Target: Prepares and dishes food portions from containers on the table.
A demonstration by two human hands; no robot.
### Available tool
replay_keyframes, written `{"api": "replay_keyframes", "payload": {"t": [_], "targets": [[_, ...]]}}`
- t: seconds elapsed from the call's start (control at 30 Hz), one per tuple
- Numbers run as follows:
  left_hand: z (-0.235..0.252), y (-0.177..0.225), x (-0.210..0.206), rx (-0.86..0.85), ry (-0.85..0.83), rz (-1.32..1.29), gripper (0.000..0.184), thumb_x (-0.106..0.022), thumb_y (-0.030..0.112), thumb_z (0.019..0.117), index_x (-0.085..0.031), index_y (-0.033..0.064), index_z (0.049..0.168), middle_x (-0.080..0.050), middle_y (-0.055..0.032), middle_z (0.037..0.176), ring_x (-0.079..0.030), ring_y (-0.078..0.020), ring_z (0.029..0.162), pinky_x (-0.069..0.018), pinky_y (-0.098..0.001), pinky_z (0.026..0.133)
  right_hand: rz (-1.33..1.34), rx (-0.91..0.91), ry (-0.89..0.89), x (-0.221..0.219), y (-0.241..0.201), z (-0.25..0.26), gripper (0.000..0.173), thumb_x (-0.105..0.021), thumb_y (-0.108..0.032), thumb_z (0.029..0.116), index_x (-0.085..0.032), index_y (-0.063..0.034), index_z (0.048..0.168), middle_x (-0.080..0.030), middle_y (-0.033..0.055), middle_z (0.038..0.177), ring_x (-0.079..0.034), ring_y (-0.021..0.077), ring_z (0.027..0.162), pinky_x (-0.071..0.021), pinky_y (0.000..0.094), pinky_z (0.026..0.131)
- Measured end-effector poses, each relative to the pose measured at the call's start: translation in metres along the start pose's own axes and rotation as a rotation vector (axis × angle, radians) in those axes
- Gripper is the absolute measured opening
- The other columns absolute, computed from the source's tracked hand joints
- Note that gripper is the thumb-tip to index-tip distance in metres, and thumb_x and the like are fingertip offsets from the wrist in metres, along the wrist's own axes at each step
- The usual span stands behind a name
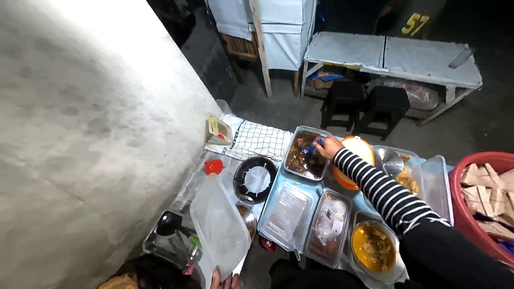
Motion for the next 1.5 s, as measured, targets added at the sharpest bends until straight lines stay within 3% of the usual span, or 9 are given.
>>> {"api": "replay_keyframes", "payload": {"t": [0.13, 0.2, 0.37, 0.63, 0.77, 0.97, 1.13, 1.23, 1.5], "targets": [[0.017, 0.005, -0.016, 0.004, -0.012, 0.005, 0.031, -0.043, 0.027, 0.1083, -0.067, 0.018, 0.091, -0.051, 0.0083, 0.058, -0.05, -0.0037, 0.049, -0.0462, -0.0213, 0.051, 0.088, 0.026, -0.032, -0.008, -0.001, -0.028, 0.04, -0.048, -0.035, 0.1088, -0.071, -0.0086, 0.127, -0.073, 0.0176, 0.12, -0.068, 0.0342, 0.119, -0.0483, 0.0546, 0.108], [0.019, 0.006, -0.024, 0.014, -0.025, 0.016, 0.029, -0.043, 0.026, 0.1079, -0.066, 0.0177, 0.092, -0.052, 0.0081, 0.059, -0.05, -0.004, 0.049, -0.0466, -0.0213, 0.051, 0.111, 0.022, 0.011, -0.015, 0.0, -0.034, 0.04, -0.047, -0.036, 0.1085, -0.071, -0.012, 0.128, -0.072, 0.0131, 0.126, -0.067, 0.0297, 0.122, -0.0481, 0.0512, 0.11], [0.018, 0.003, -0.019, 0.039, -0.076, -0.039, 0.026, -0.047, 0.027, 0.1068, -0.066, 0.0164, 0.094, -0.053, 0.0066, 0.06, -0.05, -0.0042, 0.049, -0.0459, -0.0203, 0.049, 0.012, -0.06, -0.003, -0.026, -0.016, -0.051, 0.039, -0.044, -0.035, 0.1095, -0.068, -0.0168, 0.134, -0.067, 0.0103, 0.137, -0.063, 0.0298, 0.128, -0.0476, 0.0535, 0.11], [0.024, 0.016, 0.008, 0.067, -0.069, -0.011, 0.033, -0.04, 0.027, 0.1098, -0.065, 0.0184, 0.091, -0.05, 0.0086, 0.055, -0.049, -0.0032, 0.047, -0.0457, -0.0201, 0.049, 0.301, -0.432, 0.155, -0.036, -0.015, -0.063, 0.044, -0.042, -0.036, 0.1105, -0.067, -0.0065, 0.133, -0.072, 0.019, 0.124, -0.065, 0.0337, 0.124, -0.0461, 0.0521, 0.111], [0.038, 0.028, 0.015, 0.043, -0.105, 0.008, 0.029, -0.043, 0.026, 0.1086, -0.066, 0.0188, 0.092, -0.049, 0.0092, 0.055, -0.049, -0.0039, 0.047, -0.0465, -0.021, 0.05, 0.439, -0.576, 0.234, -0.048, -0.004, -0.072, 0.044, -0.041, -0.036, 0.1105, -0.07, -0.0076, 0.127, -0.075, 0.0144, 0.114, -0.071, 0.0296, 0.112, -0.0514, 0.0506, 0.104], [0.048, 0.038, 0.007, 0.044, -0.157, 0.035, 0.027, -0.042, 0.026, 0.109, -0.066, 0.0187, 0.099, -0.051, 0.0097, 0.059, -0.049, -0.0025, 0.048, -0.0456, -0.0199, 0.05, 0.654, -0.593, 0.349, -0.062, -0.008, -0.102, 0.039, -0.041, -0.03, 0.1122, -0.068, -0.0056, 0.127, -0.077, 0.0076, 0.098, -0.074, 0.018, 0.085, -0.0593, 0.0404, 0.086], [0.056, 0.027, 0.001, 0.08, -0.182, 0.049, 0.025, -0.046, 0.027, 0.1074, -0.067, 0.0179, 0.097, -0.05, 0.0089, 0.059, -0.049, -0.0036, 0.048, -0.0458, -0.0202, 0.05, 0.632, -0.509, 0.358, -0.067, -0.01, -0.114, 0.037, -0.046, -0.03, 0.1107, -0.068, -0.0052, 0.127, -0.077, 0.009, 0.1, -0.074, 0.0183, 0.087, -0.0598, 0.0406, 0.087], [0.059, 0.021, -0.009, 0.099, -0.191, 0.069, 0.025, -0.047, 0.026, 0.107, -0.067, 0.0171, 0.095, -0.05, 0.0084, 0.059, -0.048, -0.0036, 0.047, -0.0459, -0.0199, 0.049, 0.563, -0.415, 0.362, -0.068, -0.008, -0.115, 0.037, -0.049, -0.032, 0.1089, -0.07, -0.0082, 0.128, -0.075, 0.0127, 0.115, -0.072, 0.0236, 0.106, -0.0548, 0.0451, 0.1], [0.065, 0.016, -0.015, 0.126, -0.214, 0.103, 0.02, -0.051, 0.026, 0.1059, -0.067, 0.0152, 0.1, -0.054, 0.006, 0.063, -0.051, -0.0044, 0.05, -0.0472, -0.0202, 0.05, 0.627, -0.285, 0.407, -0.066, -0.016, -0.134, 0.031, -0.051, -0.025, 0.1076, -0.073, -0.0094, 0.123, -0.077, 0.0063, 0.102, -0.073, 0.0123, 0.085, -0.0599, 0.034, 0.084]]}}
Point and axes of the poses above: each hand's wrist, its own z-axis towards the middle knuckle, its own x-axis out of the back of the hand, y = z × x, the point moved 7 cm from there along z, towards the middle knuckle
